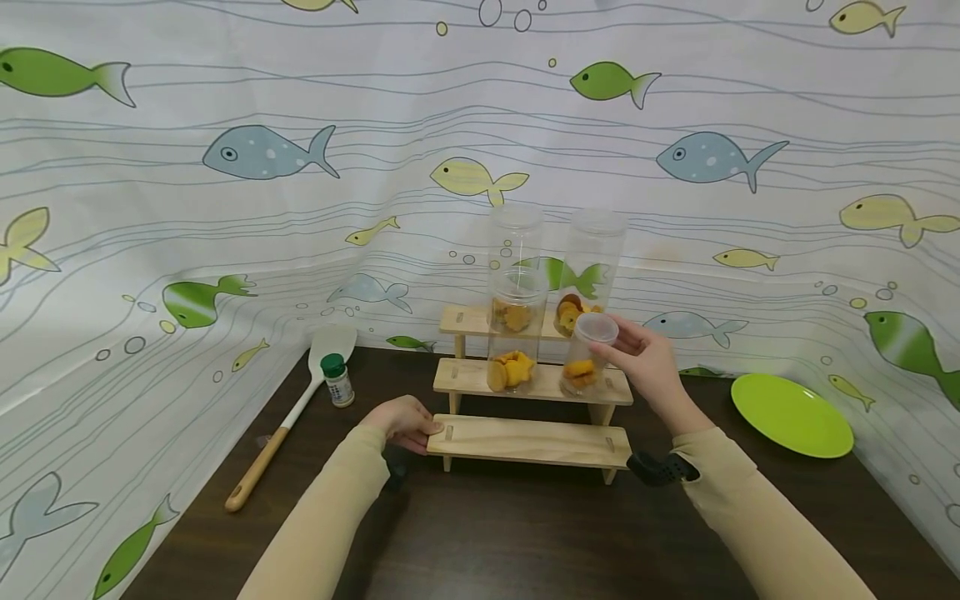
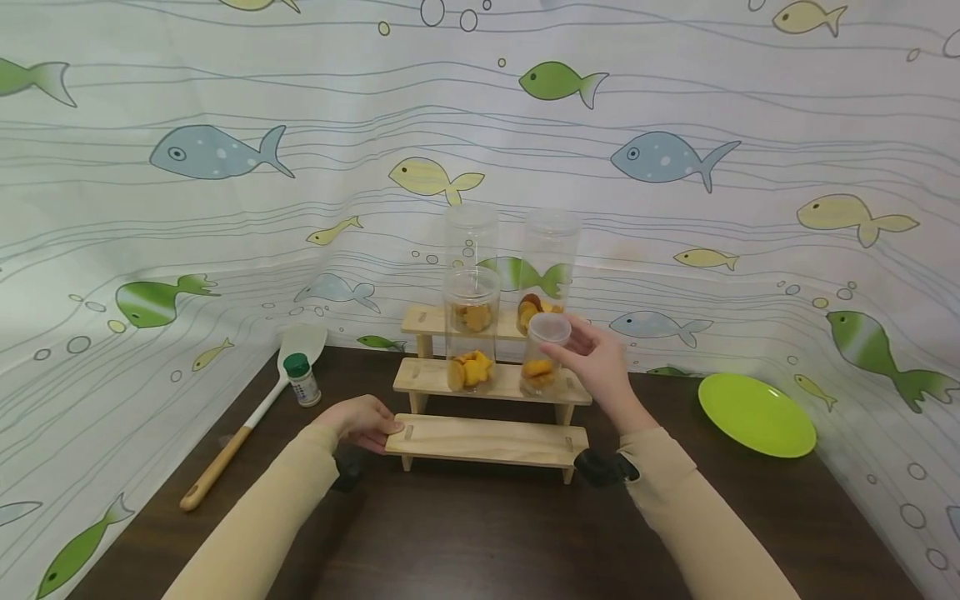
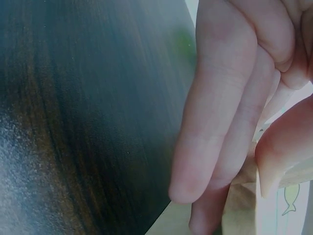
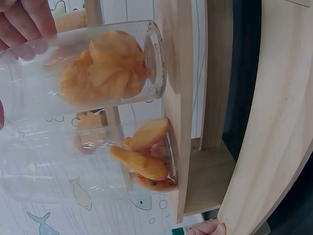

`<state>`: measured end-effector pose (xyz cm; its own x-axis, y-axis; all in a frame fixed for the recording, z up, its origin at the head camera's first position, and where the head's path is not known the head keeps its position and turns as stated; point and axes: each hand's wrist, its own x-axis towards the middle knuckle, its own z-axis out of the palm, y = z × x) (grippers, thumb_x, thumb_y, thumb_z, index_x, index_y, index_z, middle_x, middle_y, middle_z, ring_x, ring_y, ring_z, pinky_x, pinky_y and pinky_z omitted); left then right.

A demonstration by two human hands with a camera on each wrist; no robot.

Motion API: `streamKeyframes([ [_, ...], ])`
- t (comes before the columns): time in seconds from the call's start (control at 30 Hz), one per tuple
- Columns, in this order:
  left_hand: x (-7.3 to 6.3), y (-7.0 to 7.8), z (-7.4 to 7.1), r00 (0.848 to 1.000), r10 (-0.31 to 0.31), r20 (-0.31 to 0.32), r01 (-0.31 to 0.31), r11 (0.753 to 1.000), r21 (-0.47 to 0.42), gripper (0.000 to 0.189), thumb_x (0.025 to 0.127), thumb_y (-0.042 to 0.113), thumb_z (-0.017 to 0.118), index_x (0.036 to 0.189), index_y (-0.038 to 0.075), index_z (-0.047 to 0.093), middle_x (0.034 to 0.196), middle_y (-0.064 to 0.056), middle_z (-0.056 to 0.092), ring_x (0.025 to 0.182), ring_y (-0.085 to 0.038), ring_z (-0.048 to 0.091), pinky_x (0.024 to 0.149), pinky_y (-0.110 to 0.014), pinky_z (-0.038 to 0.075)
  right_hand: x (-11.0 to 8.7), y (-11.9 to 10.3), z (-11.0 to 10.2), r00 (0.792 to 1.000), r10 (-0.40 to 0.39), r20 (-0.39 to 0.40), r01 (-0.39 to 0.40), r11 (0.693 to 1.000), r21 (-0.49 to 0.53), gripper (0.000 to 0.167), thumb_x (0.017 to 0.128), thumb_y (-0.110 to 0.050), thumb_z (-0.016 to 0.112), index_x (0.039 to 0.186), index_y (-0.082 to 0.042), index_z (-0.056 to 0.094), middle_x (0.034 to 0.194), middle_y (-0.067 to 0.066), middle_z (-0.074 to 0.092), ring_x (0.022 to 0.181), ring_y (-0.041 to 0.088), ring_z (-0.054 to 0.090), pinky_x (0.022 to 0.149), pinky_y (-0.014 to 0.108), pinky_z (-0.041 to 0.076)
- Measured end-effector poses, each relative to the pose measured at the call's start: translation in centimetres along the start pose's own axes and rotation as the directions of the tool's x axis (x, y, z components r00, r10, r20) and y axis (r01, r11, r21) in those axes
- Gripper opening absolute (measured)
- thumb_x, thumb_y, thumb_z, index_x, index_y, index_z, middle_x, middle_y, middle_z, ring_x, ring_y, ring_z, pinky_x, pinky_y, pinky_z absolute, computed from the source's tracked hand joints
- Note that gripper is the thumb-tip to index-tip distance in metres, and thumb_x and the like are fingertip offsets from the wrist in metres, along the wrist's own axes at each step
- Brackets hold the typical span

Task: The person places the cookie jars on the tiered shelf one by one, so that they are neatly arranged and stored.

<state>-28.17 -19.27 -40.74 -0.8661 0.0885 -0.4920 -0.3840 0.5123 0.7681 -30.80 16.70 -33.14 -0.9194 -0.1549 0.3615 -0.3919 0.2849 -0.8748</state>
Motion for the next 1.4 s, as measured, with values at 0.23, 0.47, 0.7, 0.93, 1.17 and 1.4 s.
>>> streamKeyframes([
  [0.23, 0.1, 0.0, 0.0, 1.000, -0.003, -0.003, 0.003, 1.000, -0.003, 0.028, 0.091, 0.011, 0.063, 0.108, -0.011, 0.063, 0.080, -0.012, 0.069, 0.072, -0.021, 0.068, 0.071, -0.038, 0.060, 0.5, 0.6, 0.4, 1.000, 0.010, -0.006, -0.010, 1.000, -0.007, 0.061, 0.084, -0.027, 0.074, 0.138, -0.010, 0.049, 0.130, 0.017, 0.057, 0.104, 0.003, 0.061, 0.080, 0.013, 0.052],
  [0.47, 0.0, 0.0, 0.0, 1.000, -0.004, -0.011, 0.004, 1.000, -0.001, 0.028, 0.091, 0.011, 0.064, 0.108, -0.011, 0.063, 0.080, -0.013, 0.069, 0.071, -0.021, 0.068, 0.071, -0.038, 0.060, 0.6, 1.2, 0.5, 1.000, 0.001, -0.022, -0.001, 1.000, -0.004, 0.061, 0.085, -0.026, 0.073, 0.138, -0.010, 0.049, 0.130, 0.017, 0.057, 0.112, 0.017, 0.060, 0.081, 0.013, 0.052],
  [0.7, 0.1, 0.4, 0.3, 1.000, -0.002, -0.013, 0.002, 1.000, 0.003, 0.027, 0.091, 0.012, 0.063, 0.106, -0.011, 0.063, 0.079, -0.012, 0.068, 0.068, -0.018, 0.066, 0.072, -0.038, 0.060, 0.7, 1.5, 0.5, 1.000, 0.004, -0.022, -0.004, 1.000, -0.025, 0.063, 0.085, -0.030, 0.072, 0.139, -0.008, 0.048, 0.131, 0.017, 0.056, 0.119, 0.030, 0.055, 0.085, 0.013, 0.050],
  [0.93, 0.1, 0.8, 0.6, 1.000, 0.001, -0.013, -0.001, 1.000, 0.027, 0.025, 0.092, 0.011, 0.063, 0.104, -0.010, 0.064, 0.079, -0.012, 0.068, 0.069, -0.019, 0.067, 0.072, -0.038, 0.060, 0.4, 1.5, 0.4, 0.998, -0.013, -0.056, 0.011, 0.999, -0.041, 0.063, 0.086, -0.030, 0.071, 0.139, -0.007, 0.047, 0.131, 0.017, 0.056, 0.119, 0.030, 0.055, 0.086, 0.013, 0.050],
  [1.17, 0.4, 0.6, 0.6, 1.000, 0.000, -0.010, 0.001, 1.000, 0.018, 0.028, 0.092, 0.011, 0.063, 0.108, -0.011, 0.062, 0.082, -0.014, 0.069, 0.073, -0.022, 0.069, 0.073, -0.039, 0.060, 0.3, 1.7, 0.5, 0.997, -0.016, -0.070, 0.013, 0.999, -0.040, 0.062, 0.087, -0.029, 0.070, 0.139, -0.006, 0.046, 0.132, 0.018, 0.055, 0.120, 0.030, 0.055, 0.086, 0.013, 0.049],
  [1.4, 0.5, 0.2, 0.5, 1.000, 0.013, -0.021, -0.012, 1.000, 0.029, 0.029, 0.091, 0.011, 0.064, 0.108, -0.013, 0.062, 0.084, -0.015, 0.069, 0.075, -0.024, 0.069, 0.073, -0.040, 0.060, 0.0, 1.8, 0.5, 0.999, -0.001, -0.044, -0.002, 0.998, -0.056, 0.061, 0.090, -0.034, 0.066, 0.141, -0.010, 0.044, 0.137, 0.014, 0.052, 0.124, 0.028, 0.052, 0.092, 0.018, 0.048],
])
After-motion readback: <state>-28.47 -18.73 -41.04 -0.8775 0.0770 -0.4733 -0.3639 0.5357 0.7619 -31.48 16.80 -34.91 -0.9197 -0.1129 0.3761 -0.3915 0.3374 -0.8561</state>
